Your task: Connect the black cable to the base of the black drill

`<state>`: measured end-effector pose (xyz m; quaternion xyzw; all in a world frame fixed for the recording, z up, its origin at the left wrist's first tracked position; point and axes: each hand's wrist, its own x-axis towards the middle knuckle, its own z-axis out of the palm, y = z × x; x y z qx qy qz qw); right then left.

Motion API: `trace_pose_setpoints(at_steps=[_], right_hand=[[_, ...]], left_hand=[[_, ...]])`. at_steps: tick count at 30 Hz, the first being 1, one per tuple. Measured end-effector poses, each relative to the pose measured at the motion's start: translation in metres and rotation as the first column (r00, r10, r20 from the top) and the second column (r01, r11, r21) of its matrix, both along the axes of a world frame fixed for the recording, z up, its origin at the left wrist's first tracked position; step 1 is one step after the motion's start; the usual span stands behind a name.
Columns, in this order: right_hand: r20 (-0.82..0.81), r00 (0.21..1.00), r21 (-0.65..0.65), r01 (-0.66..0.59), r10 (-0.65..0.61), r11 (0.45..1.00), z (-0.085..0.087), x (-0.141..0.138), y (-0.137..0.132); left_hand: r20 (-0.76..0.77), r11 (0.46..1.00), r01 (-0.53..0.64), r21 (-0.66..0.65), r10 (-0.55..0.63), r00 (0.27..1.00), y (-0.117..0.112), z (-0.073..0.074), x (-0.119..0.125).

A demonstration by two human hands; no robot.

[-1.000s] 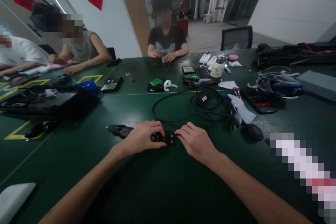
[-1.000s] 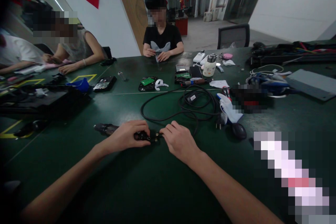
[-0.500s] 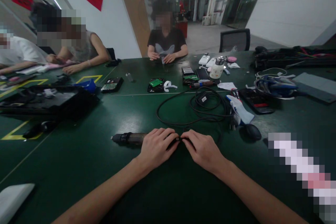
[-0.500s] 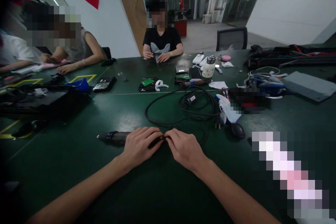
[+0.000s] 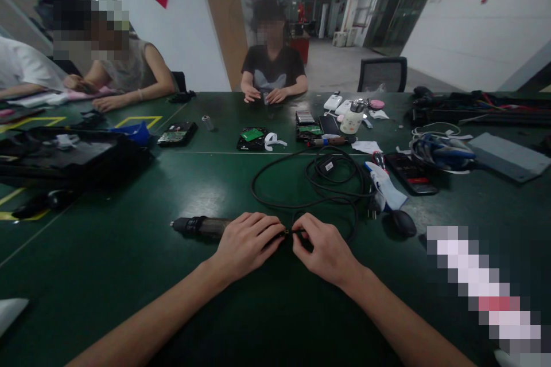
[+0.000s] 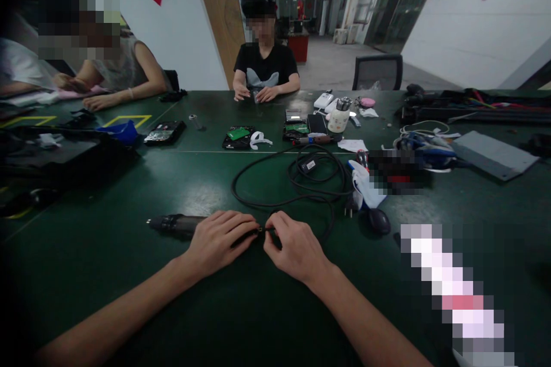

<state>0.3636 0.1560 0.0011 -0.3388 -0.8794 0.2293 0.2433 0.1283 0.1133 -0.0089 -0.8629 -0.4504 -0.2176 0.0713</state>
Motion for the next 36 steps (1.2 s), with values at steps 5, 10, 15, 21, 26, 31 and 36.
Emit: trace_pose_setpoints(at_steps=[5, 10, 15, 21, 26, 31, 36], right_hand=[[0.015, 0.998, 0.042, -0.063, 0.062, 0.997, -0.0016, -0.0021, 0.0011], [0.01, 0.998, 0.039, -0.07, 0.069, 0.997, -0.0014, -0.0049, 0.0017], [0.0, 0.998, -0.001, -0.061, 0.061, 0.998, 0.0007, -0.0061, 0.002], [0.001, 0.998, -0.04, -0.061, 0.061, 0.997, 0.0034, -0.0056, 0.0017], [-0.014, 0.998, -0.064, -0.07, 0.069, 0.996, 0.0029, -0.0053, 0.0025], [-0.035, 0.997, -0.074, -0.068, 0.066, 0.995, 0.0024, -0.0054, 0.0026], [-0.053, 0.997, -0.067, -0.055, 0.051, 0.996, 0.0022, -0.0059, 0.0026]], left_hand=[[0.013, 1.0, -0.008, 0.029, 0.008, 1.0, -0.0021, -0.0022, -0.0011], [0.005, 0.999, -0.009, 0.032, 0.009, 1.0, 0.0007, -0.0005, -0.0003], [-0.008, 0.999, -0.035, 0.031, 0.035, 0.999, 0.0023, 0.0024, 0.0003], [-0.017, 0.997, 0.064, 0.052, -0.063, 0.998, 0.003, -0.0001, -0.006], [-0.012, 0.998, 0.01, 0.062, -0.009, 1.0, 0.0036, -0.0022, -0.0061], [-0.015, 0.996, 0.061, 0.071, -0.06, 0.998, 0.003, -0.0009, -0.0061], [-0.008, 0.997, -0.031, 0.064, 0.032, 0.999, 0.002, 0.0001, -0.0012]])
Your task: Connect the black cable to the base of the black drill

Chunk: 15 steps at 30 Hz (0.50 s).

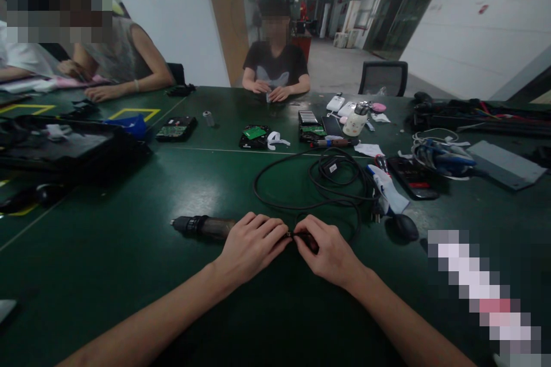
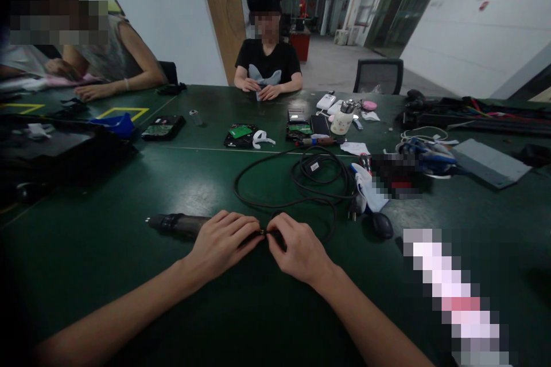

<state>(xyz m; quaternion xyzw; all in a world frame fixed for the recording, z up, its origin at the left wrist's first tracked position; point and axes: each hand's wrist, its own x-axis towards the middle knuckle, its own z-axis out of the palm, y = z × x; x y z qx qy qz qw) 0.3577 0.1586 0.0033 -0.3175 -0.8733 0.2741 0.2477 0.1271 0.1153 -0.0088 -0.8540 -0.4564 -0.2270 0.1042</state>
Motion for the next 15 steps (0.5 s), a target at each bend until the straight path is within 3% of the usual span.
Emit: trace_pose_setpoints(at_steps=[5, 9, 15], right_hand=[[0.002, 1.0, 0.007, -0.005, 0.005, 1.0, 0.001, -0.0009, -0.0001], [0.012, 1.0, 0.01, 0.006, -0.006, 1.0, 0.001, -0.0012, -0.0008], [0.011, 1.0, 0.022, 0.009, -0.009, 1.0, 0.0009, -0.0005, -0.0012]], left_hand=[[0.024, 0.998, 0.062, 0.007, -0.062, 0.998, -0.0033, 0.0011, 0.0024], [0.013, 0.998, 0.038, 0.045, -0.038, 0.999, -0.0043, 0.0006, 0.0045], [0.014, 0.993, 0.117, -0.012, -0.117, 0.993, -0.0028, -0.0002, 0.0013]])
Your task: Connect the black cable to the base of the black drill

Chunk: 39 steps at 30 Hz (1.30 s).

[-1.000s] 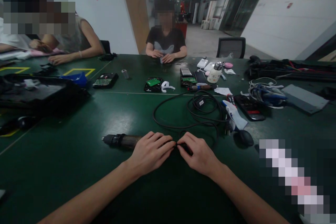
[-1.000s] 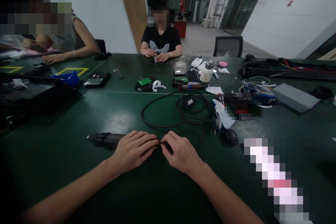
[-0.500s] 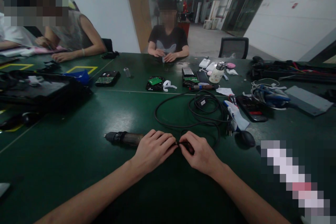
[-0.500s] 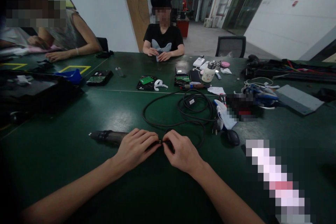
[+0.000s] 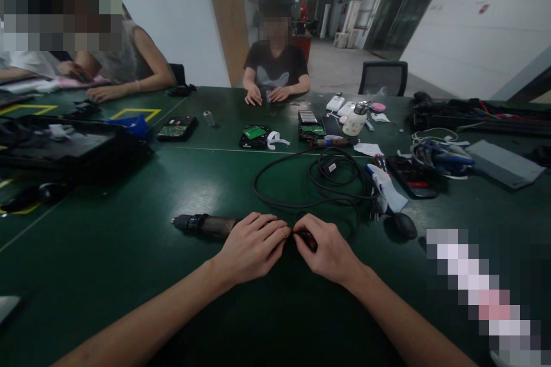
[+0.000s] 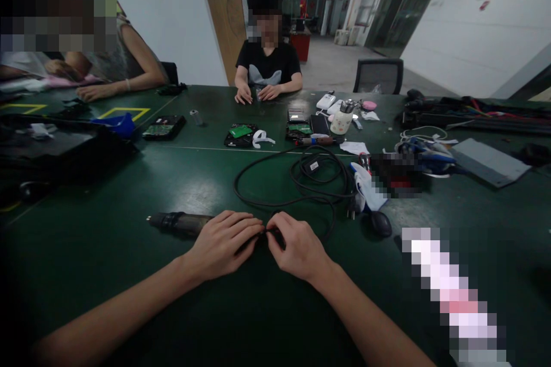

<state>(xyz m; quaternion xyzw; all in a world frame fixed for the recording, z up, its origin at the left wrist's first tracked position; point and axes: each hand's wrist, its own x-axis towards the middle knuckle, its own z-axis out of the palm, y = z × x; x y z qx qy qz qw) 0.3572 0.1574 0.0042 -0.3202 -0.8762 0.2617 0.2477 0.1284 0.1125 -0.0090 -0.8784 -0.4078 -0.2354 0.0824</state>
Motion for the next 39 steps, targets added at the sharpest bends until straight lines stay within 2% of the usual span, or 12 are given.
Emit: trace_pose_setpoints(at_steps=[7, 16, 25, 30, 34, 39], right_hand=[[0.0, 1.0, -0.003, -0.002, 0.002, 1.0, 0.001, 0.0, 0.0003], [0.004, 1.0, -0.029, -0.006, 0.006, 1.0, 0.0015, 0.0002, -0.0004], [-0.007, 1.0, 0.024, -0.002, 0.002, 1.0, -0.0022, 0.0001, 0.0007], [0.007, 1.0, -0.01, -0.016, 0.016, 1.0, -0.0009, 0.0001, 0.0007], [0.009, 1.0, -0.02, -0.017, 0.018, 1.0, 0.0008, -0.0001, 0.001], [0.012, 0.999, -0.034, -0.037, 0.037, 0.999, 0.0012, 0.0004, 0.0009]], left_hand=[[0.026, 1.0, -0.028, 0.011, 0.028, 0.999, 0.002, -0.0027, -0.0021], [-0.034, 0.997, 0.08, 0.019, -0.079, 0.996, 0.0019, -0.0016, -0.0073], [-0.033, 1.0, 0.023, 0.016, -0.023, 0.999, 0.0015, 0.0033, 0.0001], [-0.024, 0.997, 0.083, -0.009, -0.083, 0.996, -0.0002, 0.0022, -0.001], [0.008, 0.999, 0.047, 0.001, -0.047, 0.999, 0.0003, -0.0002, -0.0016], [-0.015, 0.993, 0.112, -0.033, -0.112, 0.994, 0.0019, 0.0, -0.0026]])
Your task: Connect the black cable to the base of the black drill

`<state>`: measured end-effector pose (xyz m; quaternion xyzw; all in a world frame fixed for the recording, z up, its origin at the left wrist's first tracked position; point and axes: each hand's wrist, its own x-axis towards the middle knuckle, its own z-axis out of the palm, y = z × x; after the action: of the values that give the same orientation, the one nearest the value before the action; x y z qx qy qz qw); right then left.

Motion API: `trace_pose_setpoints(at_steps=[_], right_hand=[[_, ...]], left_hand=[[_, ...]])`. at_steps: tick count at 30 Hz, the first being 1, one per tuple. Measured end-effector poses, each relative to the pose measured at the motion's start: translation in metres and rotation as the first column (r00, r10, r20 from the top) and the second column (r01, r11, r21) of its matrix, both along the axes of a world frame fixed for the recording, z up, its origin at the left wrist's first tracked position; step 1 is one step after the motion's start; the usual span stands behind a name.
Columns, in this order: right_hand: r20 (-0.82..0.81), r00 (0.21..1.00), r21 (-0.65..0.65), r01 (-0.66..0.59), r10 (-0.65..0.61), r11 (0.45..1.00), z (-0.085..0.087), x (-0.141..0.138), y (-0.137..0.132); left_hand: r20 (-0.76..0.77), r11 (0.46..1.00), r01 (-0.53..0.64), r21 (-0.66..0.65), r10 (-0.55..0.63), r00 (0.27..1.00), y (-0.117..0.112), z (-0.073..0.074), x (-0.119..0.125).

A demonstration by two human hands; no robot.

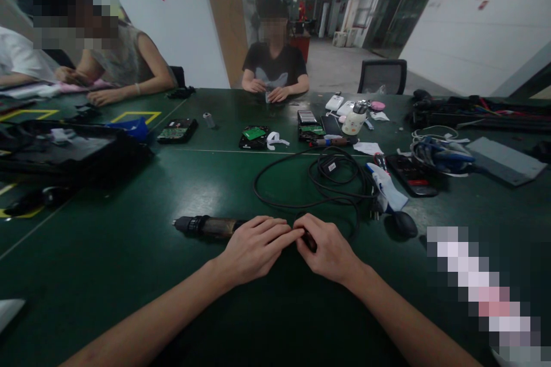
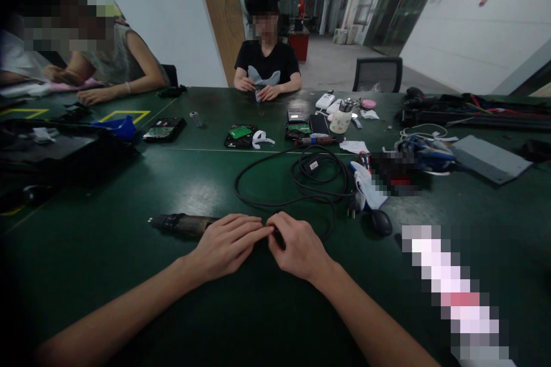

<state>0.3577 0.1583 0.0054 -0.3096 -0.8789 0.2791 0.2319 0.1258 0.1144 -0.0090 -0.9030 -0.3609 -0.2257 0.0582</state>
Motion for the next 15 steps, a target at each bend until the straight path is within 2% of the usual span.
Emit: trace_pose_setpoints(at_steps=[5, 10, 15], right_hand=[[-0.01, 1.0, 0.025, 0.013, -0.013, 1.0, -0.0002, -0.0001, -0.0006], [-0.01, 1.0, 0.009, -0.002, 0.002, 1.0, -0.0005, -0.0001, 0.0003], [-0.025, 1.0, 0.005, 0.004, -0.004, 1.0, -0.0029, 0.0, 0.0002]], left_hand=[[0.021, 0.998, -0.069, 0.003, 0.069, 0.997, 0.0005, -0.0015, 0.001], [0.016, 0.999, -0.037, -0.013, 0.037, 0.999, 0.0008, -0.003, 0.0017], [0.036, 0.997, -0.08, -0.005, 0.08, 0.996, 0.0004, -0.0018, 0.0028]])
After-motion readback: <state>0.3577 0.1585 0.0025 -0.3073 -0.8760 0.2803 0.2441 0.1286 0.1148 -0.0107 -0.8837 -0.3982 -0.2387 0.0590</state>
